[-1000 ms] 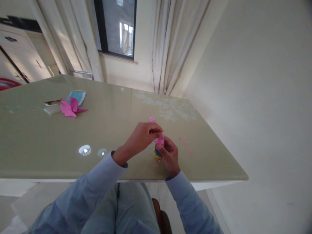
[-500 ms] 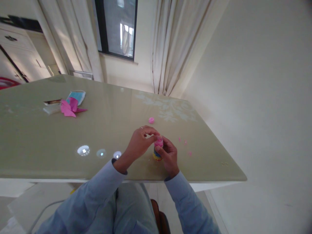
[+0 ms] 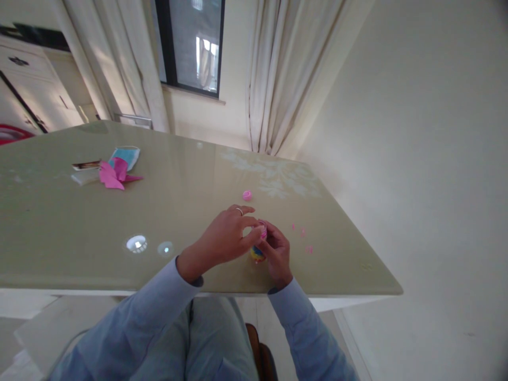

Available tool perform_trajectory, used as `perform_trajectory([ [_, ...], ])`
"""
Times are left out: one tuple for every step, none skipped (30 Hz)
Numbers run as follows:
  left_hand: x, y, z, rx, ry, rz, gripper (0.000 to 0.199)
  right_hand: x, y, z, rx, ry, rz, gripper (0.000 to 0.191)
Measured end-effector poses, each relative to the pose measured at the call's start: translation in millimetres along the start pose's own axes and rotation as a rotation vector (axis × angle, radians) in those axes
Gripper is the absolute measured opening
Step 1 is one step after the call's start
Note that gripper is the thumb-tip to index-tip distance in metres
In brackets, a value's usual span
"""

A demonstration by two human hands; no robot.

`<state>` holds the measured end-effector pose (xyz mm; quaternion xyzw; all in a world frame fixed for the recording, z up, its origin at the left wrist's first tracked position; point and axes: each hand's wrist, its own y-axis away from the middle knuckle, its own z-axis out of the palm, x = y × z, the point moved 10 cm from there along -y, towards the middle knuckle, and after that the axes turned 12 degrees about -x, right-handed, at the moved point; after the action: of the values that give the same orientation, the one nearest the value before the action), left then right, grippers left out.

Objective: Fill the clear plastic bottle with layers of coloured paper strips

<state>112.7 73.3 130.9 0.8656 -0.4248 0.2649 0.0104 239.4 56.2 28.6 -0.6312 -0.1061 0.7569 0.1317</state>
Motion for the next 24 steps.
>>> perform_trajectory([
  [3, 1, 0.9, -0.017, -0.064, -0.004, 0.031, 0, 0, -1, 0.003, 0.006, 0.0, 0.046],
  [4, 2, 2.2, -0.037, -0.111, -0.009, 0.03, 0, 0, -1, 0.005, 0.012, -0.004, 0.047],
  [6, 2, 3.8, -0.059, -0.141, -0.011, 0.03, 0, 1, -2, 0.003, 0.018, -0.011, 0.047],
  [7, 2, 5.5, -0.082, -0.158, -0.012, 0.03, -1, 1, -2, -0.001, 0.025, -0.021, 0.047],
  [8, 1, 7.1, -0.106, -0.166, -0.013, 0.031, -2, 1, -2, -0.008, 0.031, -0.029, 0.047],
  [9, 0, 8.5, -0.131, -0.172, -0.018, 0.031, -3, 1, -1, -0.014, 0.038, -0.035, 0.047],
  [10, -1, 9.6, -0.156, -0.176, -0.023, 0.03, -3, 1, -1, -0.019, 0.044, -0.038, 0.047],
  [11, -1, 10.4, -0.18, -0.181, -0.028, 0.028, -3, 1, -1, -0.02, 0.047, -0.038, 0.047],
  [12, -2, 10.7, -0.2, -0.185, -0.03, 0.027, -4, 1, -2, -0.019, 0.046, -0.039, 0.047],
  [13, -3, 10.5, -0.215, -0.188, -0.029, 0.027, -4, 1, -2, -0.019, 0.039, -0.042, 0.048],
  [15, -3, 9.5, -0.219, -0.187, -0.026, 0.026, -4, 1, -2, -0.018, 0.027, -0.048, 0.048],
  [16, -3, 8.3, -0.218, -0.18, -0.022, 0.026, -5, 1, -2, -0.015, 0.011, -0.055, 0.048],
  [17, -3, 6.9, -0.212, -0.167, -0.019, 0.027, -5, 1, -2, -0.012, -0.006, -0.06, 0.048],
  [16, -3, 5.5, -0.203, -0.15, -0.023, 0.028, -5, 1, -2, -0.008, -0.022, -0.062, 0.047],
  [15, -3, 4.5, -0.196, -0.134, -0.035, 0.029, -4, 0, -2, -0.005, -0.034, -0.058, 0.047],
  [14, -2, 4.1, -0.194, -0.123, -0.053, 0.029, -3, 0, -1, -0.003, -0.041, -0.049, 0.047],
  [12, -2, 4.2, -0.195, -0.116, -0.07, 0.028, -2, 0, -1, -0.004, -0.044, -0.038, 0.047],
  [11, -3, 4.2, -0.195, -0.113, -0.084, 0.027, -1, 0, -1, -0.004, -0.045, -0.028, 0.047],
  [11, -3, 3.7, -0.191, -0.113, -0.093, 0.026, 0, 0, 0, -0.002, -0.046, -0.021, 0.048],
  [11, -3, 2.7, -0.183, -0.115, -0.092, 0.025, 0, 0, -1, 0.004, -0.048, -0.016, 0.048],
  [12, -4, 1.0, -0.171, -0.118, -0.088, 0.024, 0, 1, -1, 0.011, -0.052, -0.013, 0.048],
  [14, -4, -1.3, -0.156, -0.12, -0.082, 0.023, 0, 1, -1, 0.017, -0.058, -0.011, 0.048],
  [15, -4, -3.8, -0.139, -0.121, -0.076, 0.023, 0, 1, -1, 0.019, -0.066, -0.009, 0.048],
  [15, -4, -6.6, -0.122, -0.117, -0.071, 0.022, 0, 1, -1, 0.018, -0.074, -0.01, 0.047],
])
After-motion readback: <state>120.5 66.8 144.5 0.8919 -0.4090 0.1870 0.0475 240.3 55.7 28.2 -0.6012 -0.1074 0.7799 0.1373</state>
